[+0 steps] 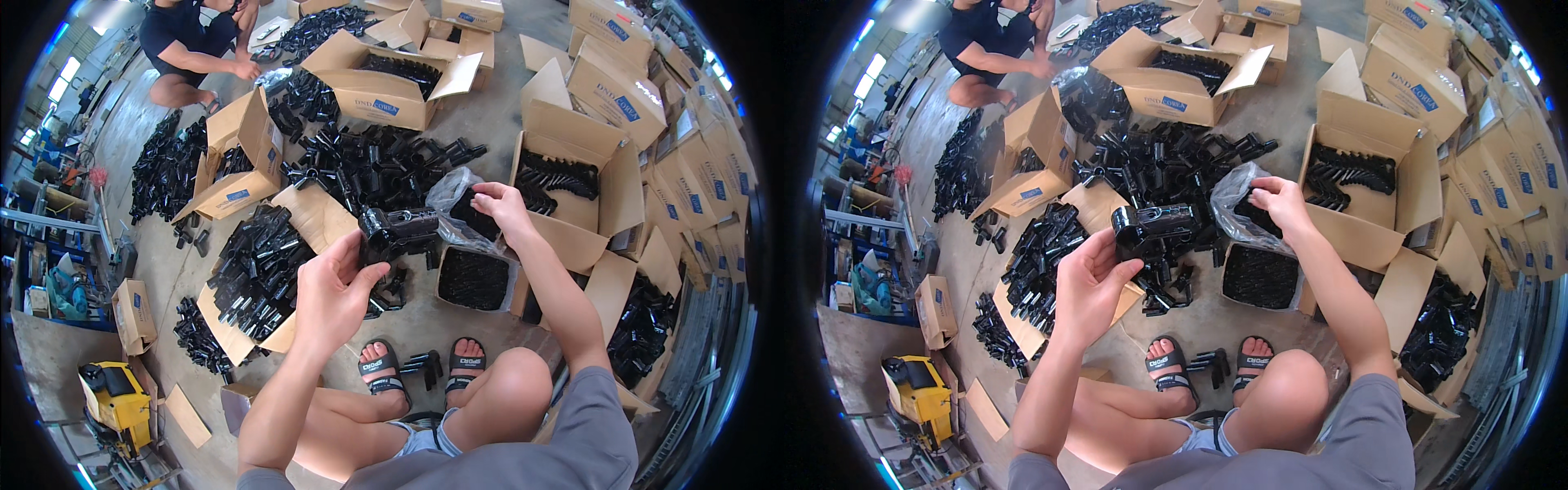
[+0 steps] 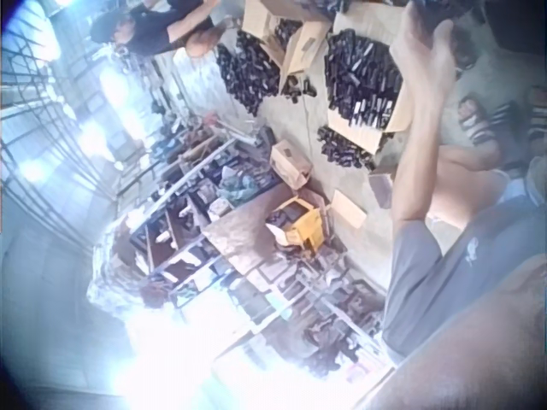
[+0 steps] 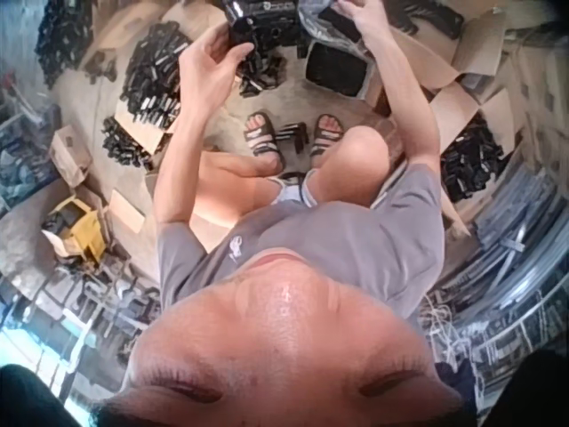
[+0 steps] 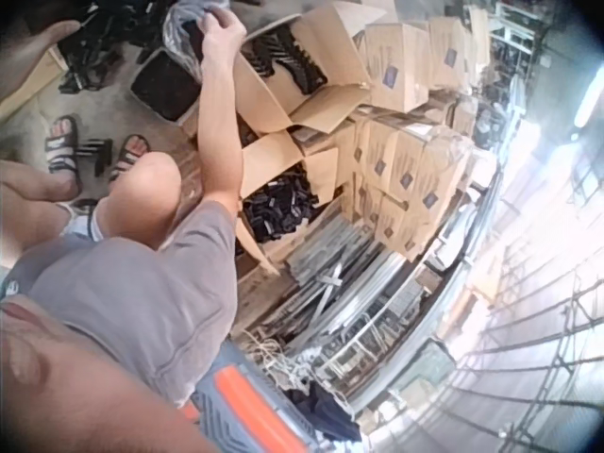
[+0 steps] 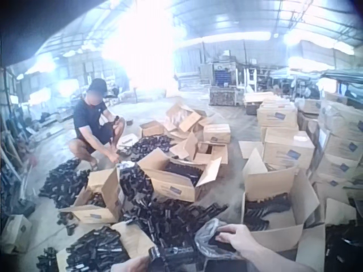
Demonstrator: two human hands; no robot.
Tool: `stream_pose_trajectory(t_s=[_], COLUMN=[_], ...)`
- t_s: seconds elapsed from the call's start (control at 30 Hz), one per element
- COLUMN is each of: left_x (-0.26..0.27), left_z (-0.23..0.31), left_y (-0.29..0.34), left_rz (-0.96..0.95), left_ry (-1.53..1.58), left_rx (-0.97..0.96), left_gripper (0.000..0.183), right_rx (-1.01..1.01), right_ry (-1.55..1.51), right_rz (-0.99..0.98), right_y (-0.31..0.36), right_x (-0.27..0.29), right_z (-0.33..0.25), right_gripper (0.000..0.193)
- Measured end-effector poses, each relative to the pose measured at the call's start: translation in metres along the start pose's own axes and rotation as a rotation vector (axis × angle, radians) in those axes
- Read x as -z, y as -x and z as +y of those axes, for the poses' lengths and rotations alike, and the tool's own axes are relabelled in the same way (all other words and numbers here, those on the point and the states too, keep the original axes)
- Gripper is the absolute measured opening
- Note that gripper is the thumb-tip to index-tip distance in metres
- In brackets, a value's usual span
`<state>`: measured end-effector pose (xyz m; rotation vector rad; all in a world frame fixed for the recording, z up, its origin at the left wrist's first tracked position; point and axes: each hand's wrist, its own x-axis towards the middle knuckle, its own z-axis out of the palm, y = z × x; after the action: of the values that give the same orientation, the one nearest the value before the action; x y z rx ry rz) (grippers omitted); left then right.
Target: The person sorts small black plastic components by hand, picking them up from the floor and placing them into a bag.
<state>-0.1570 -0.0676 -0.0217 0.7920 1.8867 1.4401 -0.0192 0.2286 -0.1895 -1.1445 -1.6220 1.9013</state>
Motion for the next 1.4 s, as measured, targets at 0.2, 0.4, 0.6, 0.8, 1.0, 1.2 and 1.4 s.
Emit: stream_pose_trajectory(t_s=[0.2, 0.4, 0.6, 0.8, 1.0, 1.2, 1.4], left_x=[-0.001, -0.005, -0.003, 0.005, 0.005, 0.006, 0.002], left_z=[-0.001, 0.018, 0.025, 0.023, 0.025, 0.025, 0.019], left_y=[0.018, 0.046, 0.07, 0.077, 0.078, 0.074, 0.069], left_rz=[0.058, 0.06, 0.087, 0.101, 0.117, 0.111, 0.136], left_ry=[-0.135, -0.234, -0.266, -0.254, -0.272, -0.243, -0.203], left_rx=[-0.217, -0.372, -0.415, -0.429, -0.419, -0.388, -0.42], left_gripper=[0.048, 0.047, 0.045, 0.045, 0.046, 0.047, 0.046], right_rx=[0.442, 0.928, 0.83, 0.879, 0.932, 1.017, 0.931], right_ry=[-0.01, 0.447, 0.308, 0.33, 0.351, 0.442, 0.373], right_rz=[-0.198, -0.065, 0.064, 0.097, 0.053, 0.072, 0.041], right_y=[0.155, 0.211, 0.238, 0.243, 0.236, 0.23, 0.228], right_x=[-0.046, -0.067, -0.083, -0.087, -0.092, -0.091, -0.091], right_z=[-0.145, -0.175, -0.167, -0.159, -0.147, -0.145, -0.146], right_gripper=[0.014, 0.01, 0.012, 0.011, 0.01, 0.011, 0.012])
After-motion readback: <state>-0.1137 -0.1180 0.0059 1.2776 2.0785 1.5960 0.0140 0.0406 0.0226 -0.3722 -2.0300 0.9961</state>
